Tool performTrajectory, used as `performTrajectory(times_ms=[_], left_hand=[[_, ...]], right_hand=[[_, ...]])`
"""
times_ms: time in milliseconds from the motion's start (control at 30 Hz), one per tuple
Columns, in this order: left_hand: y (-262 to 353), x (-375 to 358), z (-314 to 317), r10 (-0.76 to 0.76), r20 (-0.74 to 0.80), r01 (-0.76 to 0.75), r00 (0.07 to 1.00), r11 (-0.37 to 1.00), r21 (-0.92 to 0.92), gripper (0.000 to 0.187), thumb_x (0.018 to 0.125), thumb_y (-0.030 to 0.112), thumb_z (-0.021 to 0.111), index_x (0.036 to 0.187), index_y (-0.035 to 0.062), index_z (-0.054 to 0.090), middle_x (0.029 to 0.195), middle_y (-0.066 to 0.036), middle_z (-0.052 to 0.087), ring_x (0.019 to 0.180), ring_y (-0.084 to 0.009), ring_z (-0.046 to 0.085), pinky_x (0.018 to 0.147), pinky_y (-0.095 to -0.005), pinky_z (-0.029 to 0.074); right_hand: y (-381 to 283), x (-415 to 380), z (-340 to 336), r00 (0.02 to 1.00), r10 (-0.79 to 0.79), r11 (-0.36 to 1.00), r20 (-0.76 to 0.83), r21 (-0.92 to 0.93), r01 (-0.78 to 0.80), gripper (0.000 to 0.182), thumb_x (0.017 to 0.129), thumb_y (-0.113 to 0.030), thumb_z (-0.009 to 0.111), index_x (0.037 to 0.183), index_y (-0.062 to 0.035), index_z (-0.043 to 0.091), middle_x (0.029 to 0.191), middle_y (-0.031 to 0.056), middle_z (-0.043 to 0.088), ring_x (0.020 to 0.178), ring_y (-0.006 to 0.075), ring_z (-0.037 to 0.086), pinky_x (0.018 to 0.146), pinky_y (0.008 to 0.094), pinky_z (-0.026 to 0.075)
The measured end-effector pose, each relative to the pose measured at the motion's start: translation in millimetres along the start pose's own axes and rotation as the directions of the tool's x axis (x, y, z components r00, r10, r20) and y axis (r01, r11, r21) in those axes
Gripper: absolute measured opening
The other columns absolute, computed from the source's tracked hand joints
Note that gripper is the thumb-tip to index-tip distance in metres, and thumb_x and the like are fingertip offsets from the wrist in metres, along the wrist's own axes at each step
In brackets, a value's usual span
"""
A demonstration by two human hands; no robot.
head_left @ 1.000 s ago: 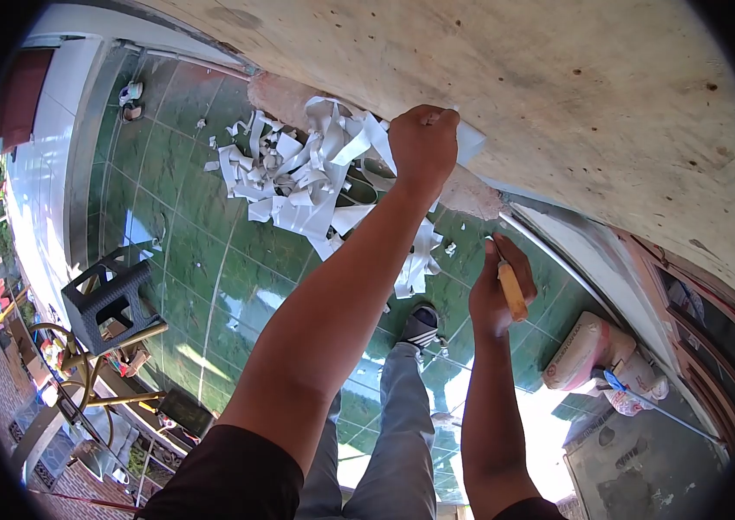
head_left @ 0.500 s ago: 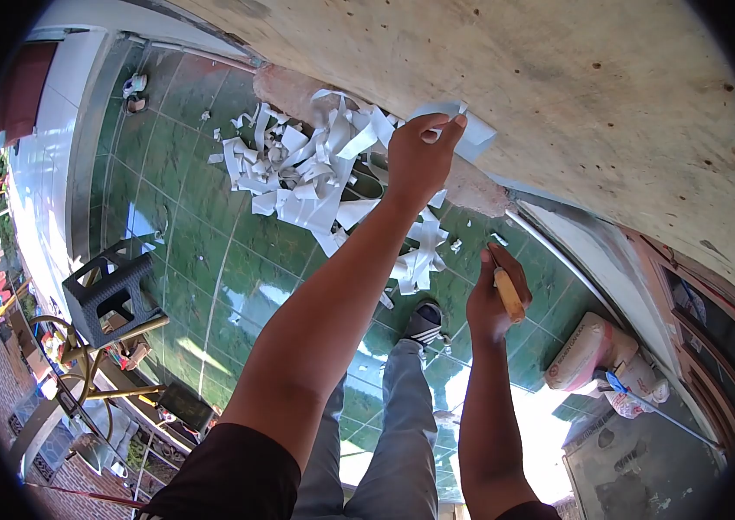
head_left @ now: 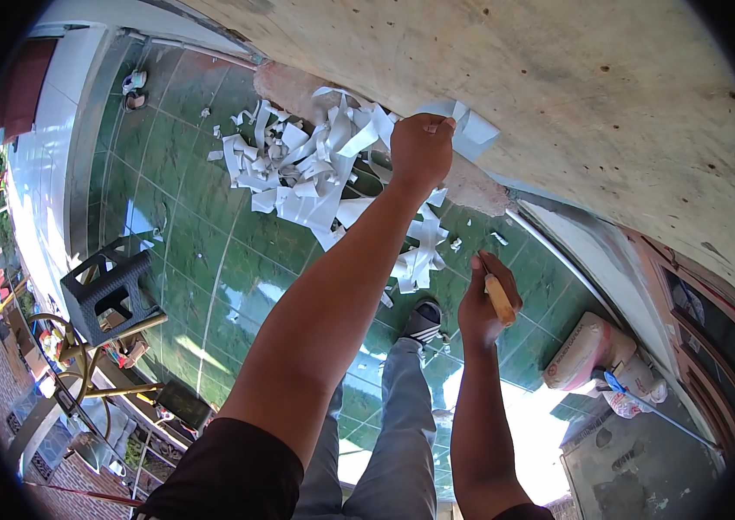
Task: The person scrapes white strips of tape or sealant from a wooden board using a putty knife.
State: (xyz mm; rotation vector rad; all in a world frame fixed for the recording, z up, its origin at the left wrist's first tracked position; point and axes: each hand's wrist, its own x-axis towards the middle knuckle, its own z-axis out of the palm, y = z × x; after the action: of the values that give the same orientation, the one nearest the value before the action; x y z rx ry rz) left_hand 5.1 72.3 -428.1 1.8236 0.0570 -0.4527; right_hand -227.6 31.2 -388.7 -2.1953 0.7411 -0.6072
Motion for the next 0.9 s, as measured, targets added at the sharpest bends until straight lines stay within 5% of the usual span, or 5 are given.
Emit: performTrajectory(times_ms=[167, 367, 467, 700, 900], left_hand=[[-7, -12, -7, -0.039, 0.003, 0.039, 0.999, 0.999, 0.006, 0.029, 0.097, 0.024, 0.07, 0.101, -0.003, 0.079, 0.088, -0.011, 0.078, 0.081, -0.0181, 0.071, 0.077, -0.0337, 0.053], [-28, 0, 15, 0.354, -0.152, -0.33, 0.923, 0.93, 0.161, 0.062, 0.092, 0.033, 0.077, 0.136, -0.0065, 0.059, 0.129, -0.02, 0.068, 0.117, -0.0251, 0.066, 0.094, -0.0379, 0.054], [3, -2, 17, 0.097, 0.05, -0.102, 0.994, 0.989, 0.108, 0.085, 0.088, 0.04, 0.082, 0.146, -0.0093, 0.046, 0.141, -0.025, 0.059, 0.128, -0.0307, 0.06, 0.102, -0.0382, 0.051], [5, 8, 26, 0.069, 0.067, -0.085, 0.995, 0.955, 0.283, 0.067, 0.1, 0.055, 0.064, 0.12, -0.0087, 0.06, 0.11, -0.029, 0.07, 0.108, -0.0455, 0.067, 0.096, -0.0445, 0.052], [3, 8, 34, 0.106, 0.123, -0.133, 0.987, 0.963, 0.234, 0.039, 0.107, 0.034, 0.055, 0.09, -0.0001, 0.061, 0.091, -0.026, 0.07, 0.091, -0.0491, 0.064, 0.081, -0.0553, 0.048]], right_hand=[[-1, 6, 0, 1.0, -0.001, 1.0, -0.004, -0.013, 0.001, 0.011, 0.089, 0.003, 0.075, 0.1, 0.0018, 0.074, 0.098, 0.017, 0.077, 0.089, 0.0332, 0.076, 0.078, 0.0397, 0.061], [-2, 24, 0, 0.999, 0.0, 1.0, -0.032, -0.029, -0.001, 0.011, 0.09, 0.002, 0.076, 0.101, 0.0017, 0.074, 0.099, 0.0165, 0.078, 0.09, 0.0321, 0.076, 0.079, 0.0398, 0.061], [3, 36, 0, 0.999, 0.001, 0.999, -0.054, -0.052, -0.004, 0.011, 0.09, 0.002, 0.076, 0.101, 0.0015, 0.074, 0.1, 0.0162, 0.078, 0.091, 0.0319, 0.076, 0.08, 0.0396, 0.061], [9, 39, -3, 0.999, -0.01, 0.998, -0.048, -0.067, 0.007, 0.011, 0.091, 0.001, 0.077, 0.102, 0.001, 0.075, 0.1, 0.0157, 0.078, 0.092, 0.0313, 0.076, 0.08, 0.0392, 0.061], [9, 32, -3, 0.999, 0.028, 0.997, -0.039, -0.071, -0.031, 0.011, 0.091, 0.0, 0.077, 0.102, 0.0008, 0.075, 0.101, 0.0155, 0.078, 0.091, 0.0309, 0.076, 0.08, 0.0389, 0.061]])
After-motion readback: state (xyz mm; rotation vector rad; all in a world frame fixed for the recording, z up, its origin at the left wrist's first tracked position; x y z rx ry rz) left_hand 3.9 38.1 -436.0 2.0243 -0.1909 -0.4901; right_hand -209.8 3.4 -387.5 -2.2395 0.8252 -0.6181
